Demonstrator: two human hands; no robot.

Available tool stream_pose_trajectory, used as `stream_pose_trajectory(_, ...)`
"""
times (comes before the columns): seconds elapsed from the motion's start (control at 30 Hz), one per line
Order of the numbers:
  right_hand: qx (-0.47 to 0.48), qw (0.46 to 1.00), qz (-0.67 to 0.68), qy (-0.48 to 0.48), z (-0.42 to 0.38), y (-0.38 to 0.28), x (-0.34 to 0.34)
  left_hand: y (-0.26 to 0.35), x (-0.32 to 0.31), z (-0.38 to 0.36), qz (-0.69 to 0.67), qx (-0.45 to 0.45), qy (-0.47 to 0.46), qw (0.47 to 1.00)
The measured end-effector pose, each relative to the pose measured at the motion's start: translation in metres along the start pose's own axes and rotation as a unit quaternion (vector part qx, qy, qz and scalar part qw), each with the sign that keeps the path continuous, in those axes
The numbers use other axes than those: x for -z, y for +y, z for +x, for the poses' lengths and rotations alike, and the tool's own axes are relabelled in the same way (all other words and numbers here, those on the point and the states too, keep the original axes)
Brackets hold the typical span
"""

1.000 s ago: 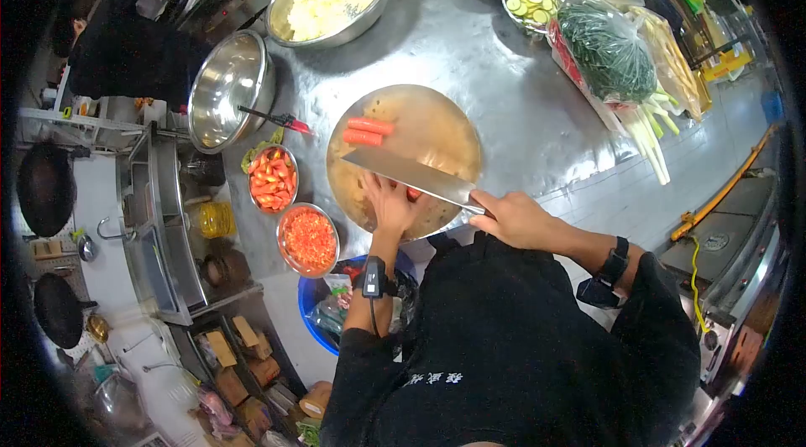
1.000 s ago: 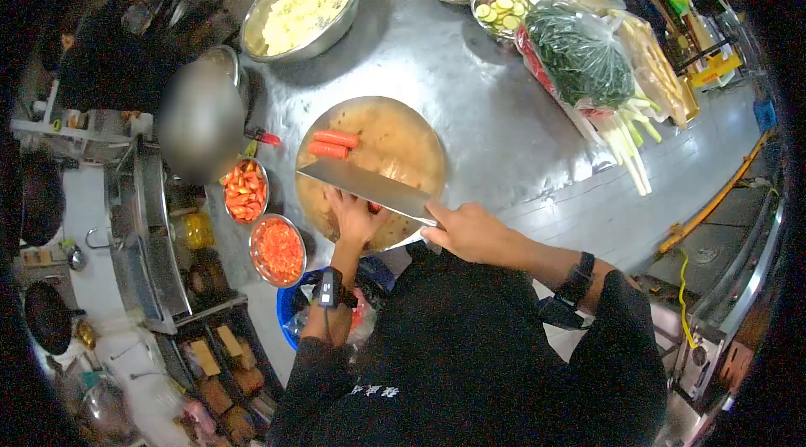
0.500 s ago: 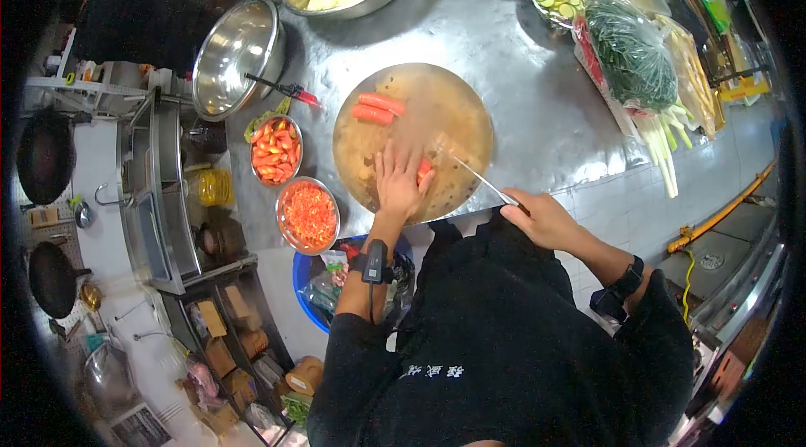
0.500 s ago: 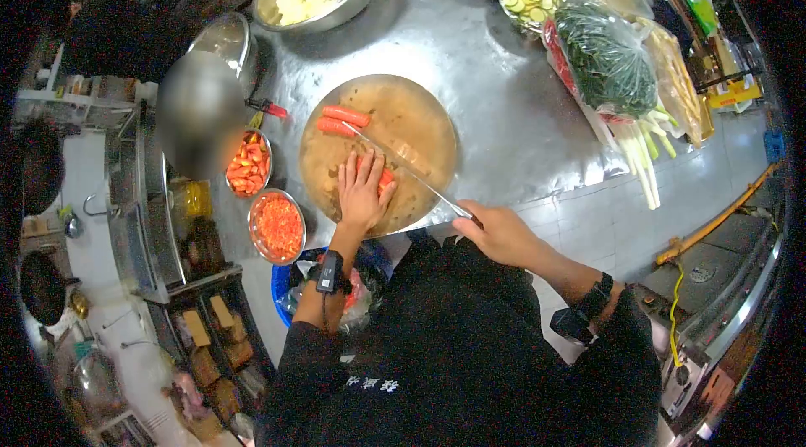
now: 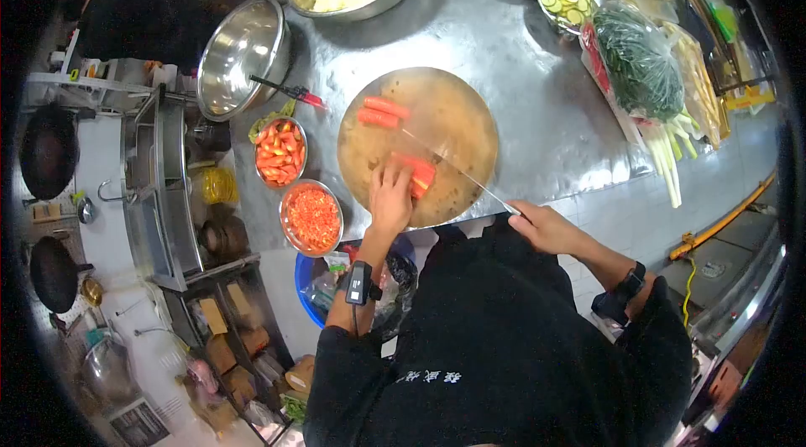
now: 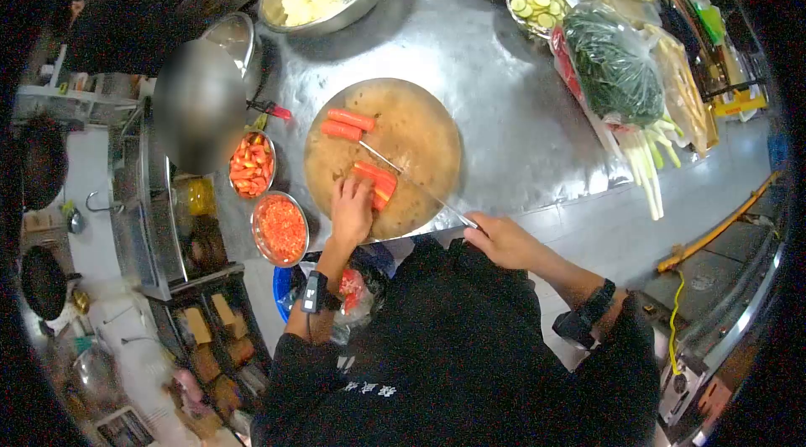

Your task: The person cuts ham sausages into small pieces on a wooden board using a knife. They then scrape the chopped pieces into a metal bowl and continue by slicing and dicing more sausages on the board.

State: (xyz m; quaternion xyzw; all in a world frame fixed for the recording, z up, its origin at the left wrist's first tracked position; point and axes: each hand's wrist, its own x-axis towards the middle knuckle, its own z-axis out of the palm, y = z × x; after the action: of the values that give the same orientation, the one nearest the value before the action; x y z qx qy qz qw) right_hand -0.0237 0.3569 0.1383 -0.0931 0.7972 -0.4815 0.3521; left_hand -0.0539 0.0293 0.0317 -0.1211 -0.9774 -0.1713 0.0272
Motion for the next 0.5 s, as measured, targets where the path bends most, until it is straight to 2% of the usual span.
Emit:
stream_pose_trajectory(0.1, -0.022, 1.000, -0.002, -0.007, 0.003, -0.006, 0.004, 0.003, 0.000, 0.003, -0.009, 0.009, -0.006, 1.000)
stream_pose_trajectory(0.2, 0.057, 0.995, -0.078, 0.023, 0.001, -0.006, -0.001, 0.005, 0.005, 0.010, -0.011, 0.028, -0.034, 0.999)
stream_pose_trajectory(0.37, 0.036, 0.991, -0.126, -0.018, 0.001, -0.024, -0.002, 0.000, 0.004, 0.013, 0.003, 0.045, -0.077, 0.996)
stream_pose_trajectory(0.5, 0.045, 0.988, -0.149, -0.022, 0.023, -0.021, -0.012, 0.000, 0.002, 0.009, 0.014, 0.018, -0.034, 0.999)
